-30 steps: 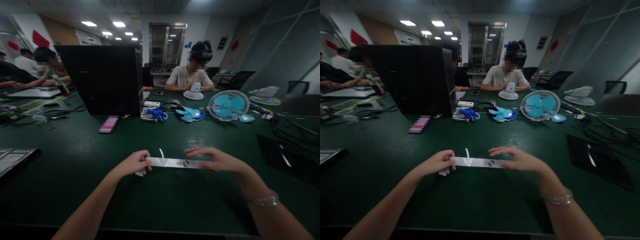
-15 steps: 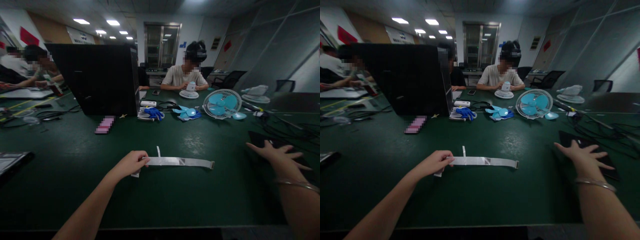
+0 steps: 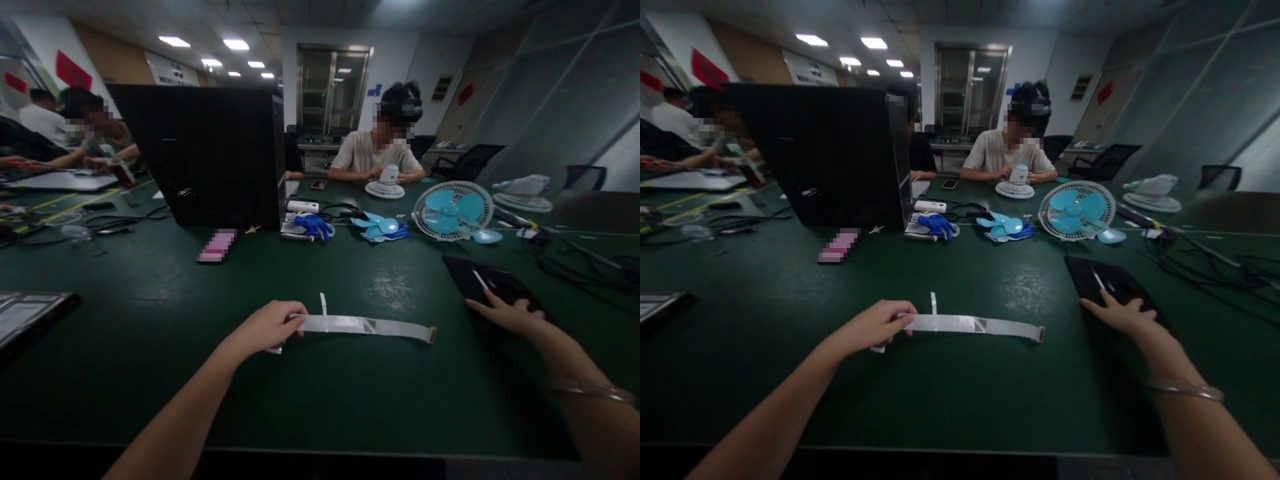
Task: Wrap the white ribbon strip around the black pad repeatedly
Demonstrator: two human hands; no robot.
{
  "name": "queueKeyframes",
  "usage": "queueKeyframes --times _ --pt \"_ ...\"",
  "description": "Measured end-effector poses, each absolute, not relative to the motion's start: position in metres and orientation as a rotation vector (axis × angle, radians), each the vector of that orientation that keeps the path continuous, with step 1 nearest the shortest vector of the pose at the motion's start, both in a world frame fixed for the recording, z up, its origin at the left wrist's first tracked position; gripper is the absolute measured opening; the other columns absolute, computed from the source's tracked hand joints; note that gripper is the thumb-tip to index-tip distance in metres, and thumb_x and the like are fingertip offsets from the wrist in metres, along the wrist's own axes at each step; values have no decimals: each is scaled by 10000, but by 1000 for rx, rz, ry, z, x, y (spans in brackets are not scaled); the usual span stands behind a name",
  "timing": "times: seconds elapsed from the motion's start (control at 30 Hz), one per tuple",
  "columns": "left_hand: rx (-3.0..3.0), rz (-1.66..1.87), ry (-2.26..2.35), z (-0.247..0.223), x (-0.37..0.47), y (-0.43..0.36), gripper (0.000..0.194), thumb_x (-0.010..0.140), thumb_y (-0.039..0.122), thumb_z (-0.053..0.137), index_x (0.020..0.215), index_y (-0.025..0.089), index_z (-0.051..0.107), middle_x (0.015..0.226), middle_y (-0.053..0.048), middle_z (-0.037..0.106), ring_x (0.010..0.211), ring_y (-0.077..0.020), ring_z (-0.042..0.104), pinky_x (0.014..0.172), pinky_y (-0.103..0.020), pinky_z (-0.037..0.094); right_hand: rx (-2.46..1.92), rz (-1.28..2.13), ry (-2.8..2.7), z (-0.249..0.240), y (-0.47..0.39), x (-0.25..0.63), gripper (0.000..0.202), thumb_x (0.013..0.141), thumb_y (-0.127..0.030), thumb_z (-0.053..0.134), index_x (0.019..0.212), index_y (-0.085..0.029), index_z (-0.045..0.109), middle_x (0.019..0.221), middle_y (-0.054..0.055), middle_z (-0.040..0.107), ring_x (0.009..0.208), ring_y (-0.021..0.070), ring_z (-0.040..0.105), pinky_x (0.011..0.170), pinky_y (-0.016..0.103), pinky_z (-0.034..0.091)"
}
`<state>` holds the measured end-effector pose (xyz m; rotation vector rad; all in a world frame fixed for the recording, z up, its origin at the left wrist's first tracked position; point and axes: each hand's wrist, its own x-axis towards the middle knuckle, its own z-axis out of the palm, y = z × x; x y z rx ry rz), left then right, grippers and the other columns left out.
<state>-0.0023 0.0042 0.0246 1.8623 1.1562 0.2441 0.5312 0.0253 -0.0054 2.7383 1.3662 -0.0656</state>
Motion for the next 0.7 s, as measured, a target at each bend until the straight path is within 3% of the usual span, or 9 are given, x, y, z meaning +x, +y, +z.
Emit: queueKeyframes --times 0.1,0.27,0.4,0.6,0.7 --pt "1857 225 1087 25 -5 4 305 928 410 419 1055 223 623 974 -30 686 679 -133 590 588 -245 442 2519 -284 1610 -4 39 481 881 833 -760 290 1508 -194 283 1522 305 144 1354 501 215 1030 614 250" --pt "1776 126 1029 25 -8 7 206 887 327 460 938 188 603 854 -29 700 677 -131 602 602 -237 446 2038 -502 2067 8 47 384 897 769 -723 503 1521 -354 182 1598 84 8 1425 386 -2 1118 573 153" --pt "1750 51 1035 25 -9 8 194 850 340 515 884 175 611 770 -20 696 586 -112 571 544 -222 422 1601 -660 2294 28 34 326 963 782 -554 594 1529 -354 19 1590 55 -107 1416 367 -86 1129 583 107" --pt "1723 42 980 25 -7 9 324 855 415 545 1049 180 656 789 -32 690 605 -121 594 535 -224 429 1340 -804 2375 40 21 304 937 784 -435 625 1520 -388 47 1558 10 -219 1418 335 -119 1138 568 64" --pt "1724 60 1002 25 -7 10 311 870 407 534 1043 181 659 782 -30 692 590 -116 584 533 -223 422 1273 -835 2407 40 24 305 931 780 -426 637 1519 -389 71 1558 -1 -222 1422 326 -119 1143 555 52"
